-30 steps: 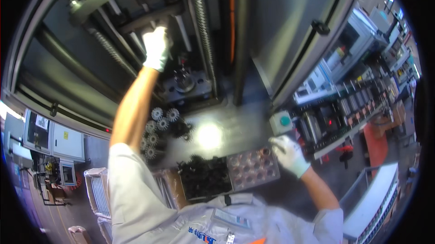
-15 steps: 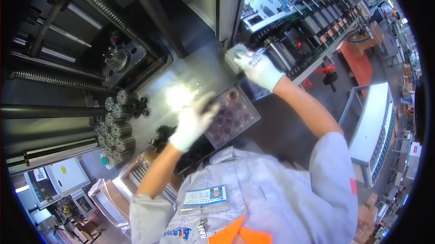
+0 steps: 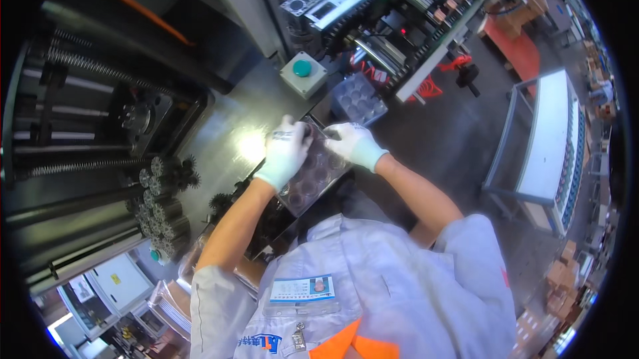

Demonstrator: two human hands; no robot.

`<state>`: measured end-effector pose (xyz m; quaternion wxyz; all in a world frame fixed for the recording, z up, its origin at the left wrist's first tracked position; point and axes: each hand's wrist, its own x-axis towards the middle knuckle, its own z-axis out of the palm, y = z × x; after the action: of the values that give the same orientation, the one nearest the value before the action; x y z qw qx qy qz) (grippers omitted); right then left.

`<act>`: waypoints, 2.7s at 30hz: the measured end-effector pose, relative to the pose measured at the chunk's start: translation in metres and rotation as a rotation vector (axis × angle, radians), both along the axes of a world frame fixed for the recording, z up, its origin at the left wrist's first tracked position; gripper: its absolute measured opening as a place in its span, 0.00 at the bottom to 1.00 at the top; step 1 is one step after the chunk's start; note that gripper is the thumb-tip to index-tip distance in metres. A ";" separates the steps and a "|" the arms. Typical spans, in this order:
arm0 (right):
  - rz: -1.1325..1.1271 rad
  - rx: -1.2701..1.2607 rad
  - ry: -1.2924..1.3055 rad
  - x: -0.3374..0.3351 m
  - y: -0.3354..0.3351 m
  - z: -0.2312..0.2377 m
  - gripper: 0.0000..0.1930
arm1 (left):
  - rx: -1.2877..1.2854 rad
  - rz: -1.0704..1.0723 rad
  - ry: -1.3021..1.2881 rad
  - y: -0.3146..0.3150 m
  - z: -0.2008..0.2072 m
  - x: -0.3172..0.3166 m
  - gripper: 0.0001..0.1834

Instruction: The person places gear-like components into a press machine, operates the press, and kemudian organizes finished rotor components into a storage rack.

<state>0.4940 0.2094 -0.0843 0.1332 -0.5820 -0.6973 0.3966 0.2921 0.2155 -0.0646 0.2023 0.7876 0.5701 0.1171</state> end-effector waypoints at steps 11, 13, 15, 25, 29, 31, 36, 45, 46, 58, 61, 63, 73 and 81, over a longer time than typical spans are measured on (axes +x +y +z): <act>-0.873 -0.418 0.586 0.194 -0.118 -0.119 0.17 | -0.505 0.563 -1.283 -0.070 0.058 -0.045 0.16; -1.032 -0.398 0.566 0.195 -0.111 -0.174 0.15 | -0.551 0.613 -1.268 -0.078 0.056 -0.032 0.22; -1.040 -0.343 0.551 0.172 -0.074 -0.202 0.14 | -0.640 0.659 -1.247 -0.089 0.052 -0.028 0.27; -1.223 0.050 -0.183 0.094 0.025 -0.297 0.21 | -0.644 0.860 -1.154 -0.133 0.053 -0.008 0.26; -0.552 -0.072 -0.348 0.091 0.030 -0.260 0.30 | -0.625 0.948 -1.093 -0.140 0.054 -0.008 0.26; -0.362 0.057 -0.311 0.082 0.056 -0.240 0.29 | -0.582 0.931 -1.072 -0.137 0.052 0.001 0.25; 0.049 0.132 -0.577 0.096 0.104 -0.288 0.27 | -0.607 0.914 -0.992 -0.141 0.049 0.011 0.22; 0.045 0.277 -0.477 0.124 0.085 -0.314 0.13 | -0.660 0.945 -1.024 -0.161 0.049 0.037 0.18; -0.010 0.337 -0.420 0.147 0.076 -0.325 0.13 | -0.636 0.878 -0.992 -0.155 0.049 0.044 0.15; -0.625 0.645 -0.106 0.367 0.023 0.028 0.26 | -0.549 0.379 -1.171 -0.138 0.028 0.097 0.18; -0.314 0.495 -0.354 0.394 0.097 0.021 0.33 | -0.632 0.382 -1.227 -0.165 0.026 0.126 0.15; -0.171 0.153 -0.208 0.418 0.131 0.004 0.32 | -0.610 0.357 -1.156 -0.179 0.016 0.138 0.16; -0.625 0.367 1.117 0.492 0.158 -0.007 0.19 | -0.329 0.841 -1.101 -0.163 0.025 0.229 0.15; -0.250 0.336 -0.084 0.608 0.173 0.075 0.21 | -0.401 0.732 -1.073 -0.108 0.025 0.334 0.12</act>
<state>1.1022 0.3819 -0.0095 0.2473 -0.6496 -0.6810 0.2303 0.6264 0.1077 -0.0401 0.5466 0.3239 0.6313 0.4447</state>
